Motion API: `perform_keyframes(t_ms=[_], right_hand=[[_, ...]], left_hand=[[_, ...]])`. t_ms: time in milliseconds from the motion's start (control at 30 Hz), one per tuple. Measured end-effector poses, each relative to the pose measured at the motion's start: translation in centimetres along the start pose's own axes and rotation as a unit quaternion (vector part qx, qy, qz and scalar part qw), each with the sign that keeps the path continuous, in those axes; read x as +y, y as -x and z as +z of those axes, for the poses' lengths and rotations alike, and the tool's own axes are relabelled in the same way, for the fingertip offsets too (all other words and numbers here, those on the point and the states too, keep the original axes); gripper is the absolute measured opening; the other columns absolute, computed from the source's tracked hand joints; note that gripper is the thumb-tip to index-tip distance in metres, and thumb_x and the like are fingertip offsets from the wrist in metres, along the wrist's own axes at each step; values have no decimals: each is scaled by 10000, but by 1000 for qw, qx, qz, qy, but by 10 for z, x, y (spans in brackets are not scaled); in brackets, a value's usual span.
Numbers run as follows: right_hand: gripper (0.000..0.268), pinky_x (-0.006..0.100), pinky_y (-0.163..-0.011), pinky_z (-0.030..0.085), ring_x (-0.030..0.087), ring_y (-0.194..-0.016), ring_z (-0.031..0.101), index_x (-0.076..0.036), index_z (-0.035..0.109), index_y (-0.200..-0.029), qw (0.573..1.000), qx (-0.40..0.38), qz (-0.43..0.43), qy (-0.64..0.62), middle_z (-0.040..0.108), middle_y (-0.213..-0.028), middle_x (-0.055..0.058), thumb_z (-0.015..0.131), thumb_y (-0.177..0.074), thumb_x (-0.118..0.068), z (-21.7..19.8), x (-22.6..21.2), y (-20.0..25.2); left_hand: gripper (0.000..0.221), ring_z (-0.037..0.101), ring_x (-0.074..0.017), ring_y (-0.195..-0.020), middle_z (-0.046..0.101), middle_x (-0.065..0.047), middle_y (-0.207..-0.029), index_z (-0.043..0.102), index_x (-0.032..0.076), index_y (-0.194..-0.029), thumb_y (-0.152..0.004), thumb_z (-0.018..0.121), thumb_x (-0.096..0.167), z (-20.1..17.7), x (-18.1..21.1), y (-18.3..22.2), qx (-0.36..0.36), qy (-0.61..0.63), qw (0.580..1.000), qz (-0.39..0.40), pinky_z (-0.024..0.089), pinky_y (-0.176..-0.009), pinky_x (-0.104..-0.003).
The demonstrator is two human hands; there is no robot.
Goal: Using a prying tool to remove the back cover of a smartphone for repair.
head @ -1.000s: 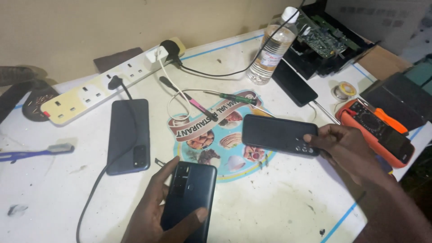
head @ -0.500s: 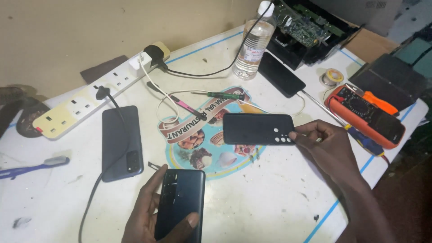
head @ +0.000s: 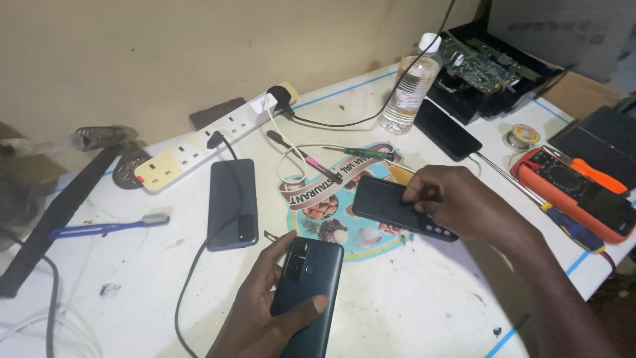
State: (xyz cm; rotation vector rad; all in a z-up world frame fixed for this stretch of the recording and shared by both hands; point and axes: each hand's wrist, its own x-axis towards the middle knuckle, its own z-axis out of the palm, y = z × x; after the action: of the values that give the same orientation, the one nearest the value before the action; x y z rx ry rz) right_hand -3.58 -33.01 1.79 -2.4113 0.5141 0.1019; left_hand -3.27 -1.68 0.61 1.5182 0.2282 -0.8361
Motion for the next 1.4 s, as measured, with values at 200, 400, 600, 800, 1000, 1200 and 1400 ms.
perform_keyframes(t_ms=[200, 400, 600, 800, 1000, 1200, 1400], right_hand=[[319, 381, -726, 448, 235, -854, 668, -218, 744, -888, 961, 7, -199, 194, 766, -927, -8, 563, -788, 25, 23, 8, -24], [352, 388, -722, 474, 258, -854, 680, -170, 739, -869, 948, 5, -252, 195, 759, -923, 14, 533, -726, 78, 26, 0, -26], [516, 333, -699, 511, 206, -807, 720, -153, 806, -1053, 970, -17, -200, 140, 801, -957, 34, 565, -723, 161, 14, -18, -12], [451, 331, -789, 647, 191, -1059, 820, -169, 781, -1210, 992, 44, -111, 41, 801, -1272, 12, 682, -846, 78, -4, -24, 21], [280, 270, -899, 561, 123, -960, 788, -227, 863, -989, 991, 71, -94, 65, 860, -1062, -35, 915, -714, -224, 30, 38, 26], [219, 366, -891, 564, 219, -1023, 740, -143, 810, -1043, 965, 128, -221, 65, 783, -1107, 53, 782, -841, -225, 34, 46, 18], [197, 351, -889, 549, 203, -1011, 731, -136, 808, -1005, 960, 159, -214, 83, 792, -1049, 43, 807, -811, -171, 35, 52, 9]], left_hand=[[1016, 785, -230, -1161, 814, -104, -1302, 519, 384, -1574, -663, 849, 79, -10, -8, -11, 3, -20, 1000, 12, 566, -1048, -347], [993, 763, -333, -1040, 787, -219, -1178, 546, 317, -1577, -686, 796, -43, -6, 5, 0, 19, 69, 997, -17, 614, -884, -455], [994, 757, -193, -1187, 819, -137, -1294, 552, 279, -1568, -652, 822, 4, -10, -6, -4, 4, 84, 996, 24, 524, -1045, -310], [989, 765, -255, -1102, 827, -165, -1203, 548, 308, -1574, -673, 817, 1, -11, 2, -2, 8, 84, 996, -10, 592, -941, -394], [994, 773, -304, -1113, 849, -175, -1236, 540, 256, -1569, -651, 816, -9, -13, 0, -8, -10, 120, 993, -17, 602, -927, -459], [919, 757, -232, -1230, 840, -161, -1318, 642, 89, -1438, -548, 856, 12, -21, -21, -26, -14, 146, 987, 70, 532, -1069, -345], [560, 679, -400, -923, 775, -311, -1084, 696, -50, -1323, -765, 709, -101, -18, 7, -6, -2, 242, 969, -42, 526, -804, -473]])
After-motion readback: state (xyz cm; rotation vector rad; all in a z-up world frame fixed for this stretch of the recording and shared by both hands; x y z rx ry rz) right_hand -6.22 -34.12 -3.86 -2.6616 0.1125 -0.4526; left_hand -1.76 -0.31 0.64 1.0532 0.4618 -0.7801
